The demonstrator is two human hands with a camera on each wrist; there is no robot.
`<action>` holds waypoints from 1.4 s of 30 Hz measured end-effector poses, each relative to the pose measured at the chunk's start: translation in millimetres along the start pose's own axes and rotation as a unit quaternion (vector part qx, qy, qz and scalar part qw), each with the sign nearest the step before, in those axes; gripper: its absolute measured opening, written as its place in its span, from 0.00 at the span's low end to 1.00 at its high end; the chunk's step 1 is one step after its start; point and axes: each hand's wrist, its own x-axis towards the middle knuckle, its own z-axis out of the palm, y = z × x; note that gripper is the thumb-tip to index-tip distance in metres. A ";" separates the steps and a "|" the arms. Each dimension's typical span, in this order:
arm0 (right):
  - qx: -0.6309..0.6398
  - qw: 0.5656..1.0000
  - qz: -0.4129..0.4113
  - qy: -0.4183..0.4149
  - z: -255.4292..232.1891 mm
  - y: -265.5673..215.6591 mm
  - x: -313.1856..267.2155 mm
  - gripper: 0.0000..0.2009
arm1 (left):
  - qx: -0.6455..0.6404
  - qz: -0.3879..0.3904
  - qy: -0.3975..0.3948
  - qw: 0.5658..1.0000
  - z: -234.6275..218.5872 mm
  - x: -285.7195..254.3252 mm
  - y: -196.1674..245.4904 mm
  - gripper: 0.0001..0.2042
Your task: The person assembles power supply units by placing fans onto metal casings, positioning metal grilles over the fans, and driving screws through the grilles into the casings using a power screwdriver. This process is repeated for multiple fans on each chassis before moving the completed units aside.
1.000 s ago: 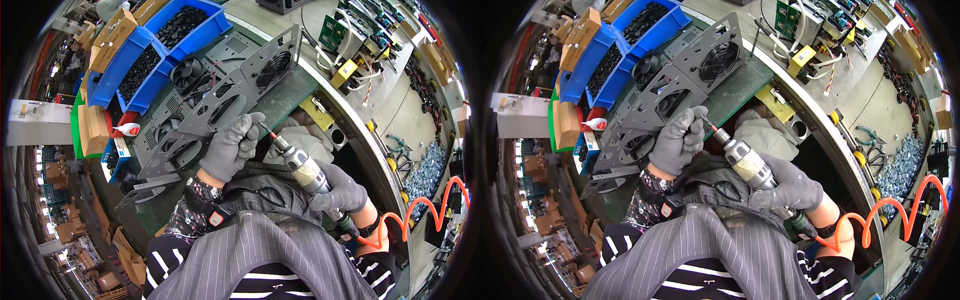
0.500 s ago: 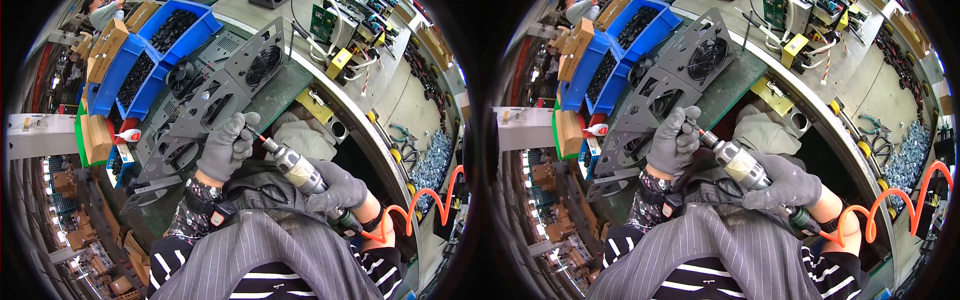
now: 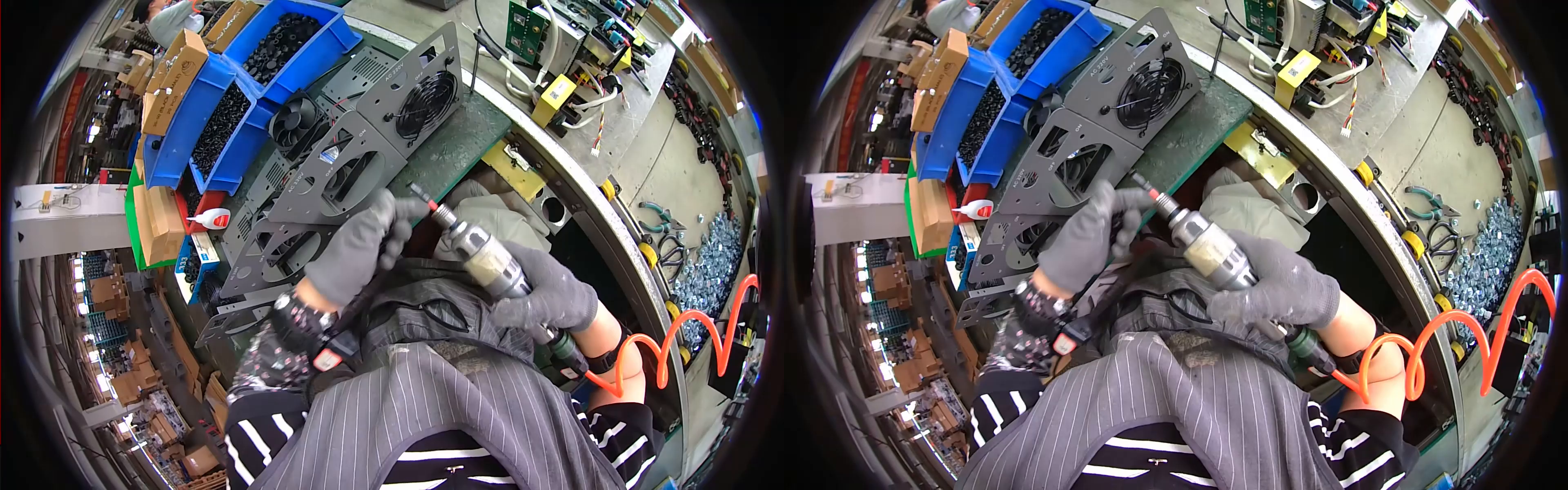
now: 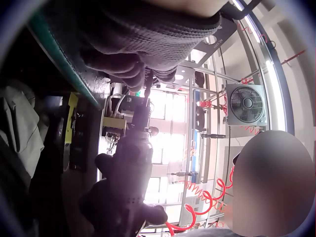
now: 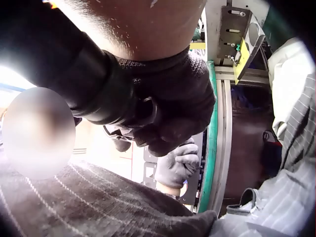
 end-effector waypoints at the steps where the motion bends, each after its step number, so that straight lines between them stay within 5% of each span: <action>1: -0.009 0.998 -0.042 0.036 -3.5 5.5 5.5 0.32 | -0.001 0.003 0.001 1.000 -0.7 -10.5 7.2 0.22; 3: -0.019 0.994 -0.082 0.070 -10.5 14.5 16.0 0.31 | 0.258 0.086 -0.074 0.959 5.4 -37.1 34.8 0.23; 5: 0.008 0.991 -0.113 0.066 -17.4 17.6 25.0 0.30 | 0.493 0.243 -0.030 0.835 10.8 -57.2 77.5 0.16; 7: 0.010 0.994 -0.092 0.057 -16.6 7.5 27.5 0.28 | 0.428 0.259 0.025 0.866 19.4 -61.9 111.3 0.12; 10: 0.019 0.994 -0.097 0.051 -15.9 6.1 32.8 0.26 | 0.587 0.242 0.118 0.764 21.0 -36.1 155.2 0.19; 11: 0.014 0.994 -0.097 0.048 -15.7 8.6 35.2 0.26 | 0.584 0.244 0.124 0.764 15.2 -20.7 161.7 0.19; 13: 0.044 0.994 -0.087 0.046 -15.6 12.5 39.1 0.26 | 0.709 0.172 0.079 0.680 2.3 11.6 166.9 0.27; 14: 0.035 0.994 -0.091 0.045 -15.8 12.1 40.7 0.27 | 0.708 0.173 0.081 0.680 0.2 23.7 169.2 0.27; 16: 0.035 0.995 -0.086 0.044 -16.6 9.0 41.8 0.27 | 0.766 0.112 -0.037 0.632 1.1 41.2 173.0 0.34; 20: 0.075 0.994 -0.069 0.034 -16.9 5.0 44.4 0.28 | 0.744 0.056 -0.016 0.666 5.0 50.8 175.2 0.35; 29: 0.076 0.996 -0.041 0.014 -25.1 5.1 53.8 0.30 | 0.748 0.060 -0.029 0.661 -12.7 62.5 171.4 0.35; 31: 0.051 0.998 -0.035 0.008 -22.8 -0.6 50.5 0.30 | 0.610 0.214 -0.136 0.751 -26.4 67.6 161.8 0.35; 33: 0.033 0.997 -0.060 0.034 -14.5 -3.0 43.4 0.31 | 0.725 0.036 -0.012 0.688 -1.2 36.8 180.5 0.34; 34: -0.029 0.992 -0.106 0.054 -12.4 -5.0 40.7 0.32 | 0.729 0.187 0.049 0.657 -10.7 31.7 175.0 0.33; 36: -0.046 0.983 -0.169 0.053 -12.8 20.2 42.8 0.34 | 0.665 0.260 0.109 0.692 5.4 -5.9 183.3 0.25; 37: -0.079 0.974 -0.204 0.056 -13.2 22.4 41.9 0.35 | 0.641 0.270 0.075 0.714 13.6 -30.1 186.0 0.18; 38: -0.018 0.990 -0.127 0.053 -7.6 19.6 34.0 0.35 | 0.569 0.424 -0.005 0.705 7.3 -39.9 167.7 0.12; 39: 0.044 0.997 -0.050 0.046 -0.9 19.5 26.2 0.36 | 0.664 0.453 -0.108 0.585 4.4 -63.1 165.6 0.09; 40: 0.024 0.999 -0.013 0.041 -3.7 30.1 24.8 0.35 | 0.544 0.247 -0.136 0.790 19.1 -81.9 161.1 0.09; 41: 0.004 0.999 0.027 0.036 -8.2 39.6 25.4 0.35 | 0.478 0.196 -0.219 0.828 14.1 -84.1 140.9 0.10; 42: 0.024 0.999 0.026 0.037 -6.6 39.1 25.5 0.36 | 0.473 0.063 -0.242 0.845 15.9 -86.6 126.7 0.12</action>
